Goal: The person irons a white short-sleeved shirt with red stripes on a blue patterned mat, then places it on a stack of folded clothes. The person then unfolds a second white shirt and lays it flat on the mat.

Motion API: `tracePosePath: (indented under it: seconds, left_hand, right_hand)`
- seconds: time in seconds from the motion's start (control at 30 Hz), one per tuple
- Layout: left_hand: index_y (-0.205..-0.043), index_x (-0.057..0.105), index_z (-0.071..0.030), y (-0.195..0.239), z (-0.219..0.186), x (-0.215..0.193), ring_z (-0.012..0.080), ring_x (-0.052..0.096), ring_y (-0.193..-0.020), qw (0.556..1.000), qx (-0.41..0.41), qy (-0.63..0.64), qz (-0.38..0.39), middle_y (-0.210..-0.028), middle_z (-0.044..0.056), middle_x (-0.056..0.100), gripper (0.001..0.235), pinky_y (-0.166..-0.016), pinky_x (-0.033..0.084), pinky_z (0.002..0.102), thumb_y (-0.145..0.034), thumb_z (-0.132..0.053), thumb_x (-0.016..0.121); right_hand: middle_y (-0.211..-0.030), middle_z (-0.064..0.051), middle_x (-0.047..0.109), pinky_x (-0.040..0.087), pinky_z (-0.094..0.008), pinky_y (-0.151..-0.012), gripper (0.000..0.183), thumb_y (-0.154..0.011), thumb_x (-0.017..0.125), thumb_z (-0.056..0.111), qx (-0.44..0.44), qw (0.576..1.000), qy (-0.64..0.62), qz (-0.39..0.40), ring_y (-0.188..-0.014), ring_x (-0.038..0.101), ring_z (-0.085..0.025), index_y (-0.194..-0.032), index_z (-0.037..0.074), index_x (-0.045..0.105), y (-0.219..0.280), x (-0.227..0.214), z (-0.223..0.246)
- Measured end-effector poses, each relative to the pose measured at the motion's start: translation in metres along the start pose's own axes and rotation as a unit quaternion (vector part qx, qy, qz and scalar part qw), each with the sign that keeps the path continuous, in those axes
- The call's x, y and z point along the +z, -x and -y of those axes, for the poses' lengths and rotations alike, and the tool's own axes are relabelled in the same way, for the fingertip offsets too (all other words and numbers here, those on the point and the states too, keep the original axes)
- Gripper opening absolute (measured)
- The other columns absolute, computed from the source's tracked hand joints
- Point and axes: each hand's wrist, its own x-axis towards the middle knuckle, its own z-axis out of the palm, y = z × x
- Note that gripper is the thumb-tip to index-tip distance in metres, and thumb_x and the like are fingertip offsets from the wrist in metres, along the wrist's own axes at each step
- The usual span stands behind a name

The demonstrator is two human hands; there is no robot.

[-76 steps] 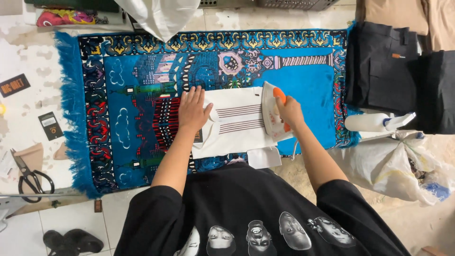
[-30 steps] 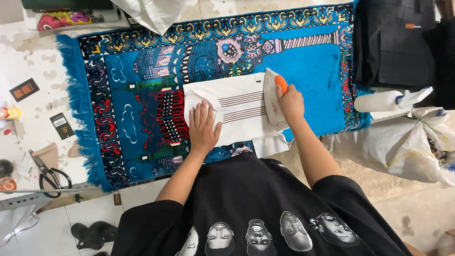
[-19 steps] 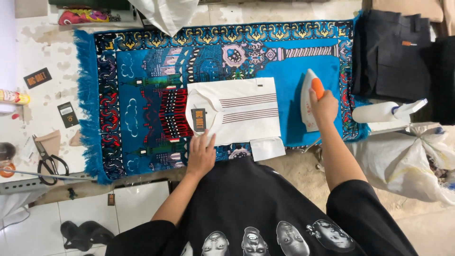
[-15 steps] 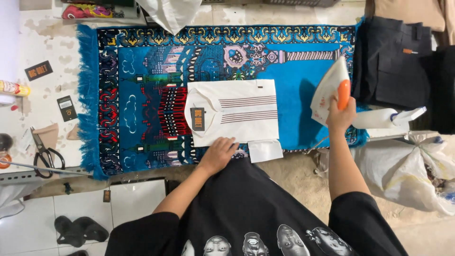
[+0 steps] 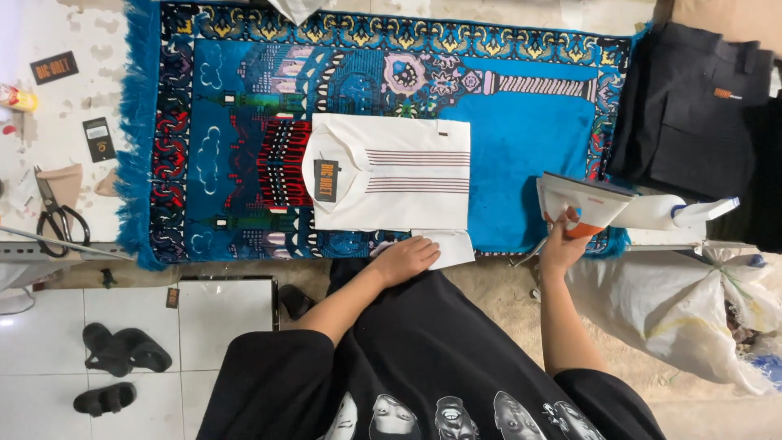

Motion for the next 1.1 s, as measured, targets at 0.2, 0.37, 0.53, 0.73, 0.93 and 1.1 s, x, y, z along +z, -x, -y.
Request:
tracePosePath:
  seconds: [0.2,0.37,0.53,0.73,0.93,1.1]
  left_hand:
    - [-0.121,0.068,-0.009,-0.006,-0.012,-0.025,0.0251,0.061,-0.12,0.97,-0.2,0.119,-0.065,-0.118,0.005,0.064,0.024,-0.107,0.05,0.04,-0.102,-0.013,0.055]
    - [-0.13,0.066,-0.016,-0.027,0.002,-0.023,0.0215,0.07,-0.1,0.905,-0.396,0.145,-0.054,-0.102,0.002,0.07,0.03,-0.094,0.055,0.036,-0.103,-0.028,0.062]
    - [-0.134,0.059,-0.011,-0.058,0.035,-0.023,0.0274,0.07,-0.097,0.899,-0.427,0.079,-0.054,-0.098,0.009,0.07,0.042,-0.092,0.056,0.042,-0.096,-0.025,0.072]
    - [-0.133,0.058,-0.009,-0.062,0.021,-0.039,0.0238,0.062,-0.105,0.868,-0.491,-0.026,-0.072,-0.101,0.009,0.067,0.036,-0.101,0.044,0.042,-0.102,-0.024,0.064]
    - [-0.158,0.038,-0.007,-0.064,-0.001,-0.044,0.0356,0.029,-0.149,0.933,-0.357,-0.036,-0.024,-0.162,0.019,0.033,0.055,-0.124,0.013,0.055,-0.11,-0.034,0.045]
    - [-0.164,0.028,-0.024,-0.048,0.008,-0.016,0.0248,0.023,-0.157,0.952,-0.285,-0.026,0.104,-0.171,0.004,0.025,0.06,-0.129,0.005,0.051,-0.109,-0.045,0.041]
  right_hand:
    - [-0.13,-0.021,0.067,0.056,-0.043,-0.098,0.062,-0.094,0.085,0.004,-0.045,0.997,0.039,0.056,-0.116,0.067,-0.032,-0.143,0.0,0.048,0.008,-0.011,0.023]
    - [-0.124,-0.022,0.067,0.059,-0.046,-0.092,0.035,-0.102,0.071,0.001,-0.016,0.998,0.004,0.063,-0.114,0.067,-0.037,-0.133,-0.001,0.055,0.01,-0.013,0.029]
    - [-0.123,-0.019,0.068,0.059,-0.045,-0.091,0.033,-0.102,0.071,0.003,-0.019,0.996,0.025,0.088,-0.113,0.067,-0.036,-0.132,0.0,0.058,0.005,-0.023,0.027]
    - [-0.121,-0.019,0.069,0.058,-0.046,-0.091,0.031,-0.101,0.071,0.003,0.002,0.994,0.022,0.107,-0.111,0.068,-0.037,-0.13,0.001,0.06,0.0,-0.027,0.017]
    - [-0.123,-0.014,0.069,0.057,-0.042,-0.092,0.038,-0.097,0.076,0.004,-0.023,0.995,0.009,0.096,-0.112,0.068,-0.027,-0.131,0.005,0.059,-0.008,-0.019,0.039]
    - [-0.08,-0.009,0.07,0.053,-0.033,-0.061,0.02,-0.111,0.067,0.021,-0.01,0.99,-0.001,0.141,-0.07,0.07,-0.02,-0.117,0.006,0.055,-0.021,-0.019,0.076]
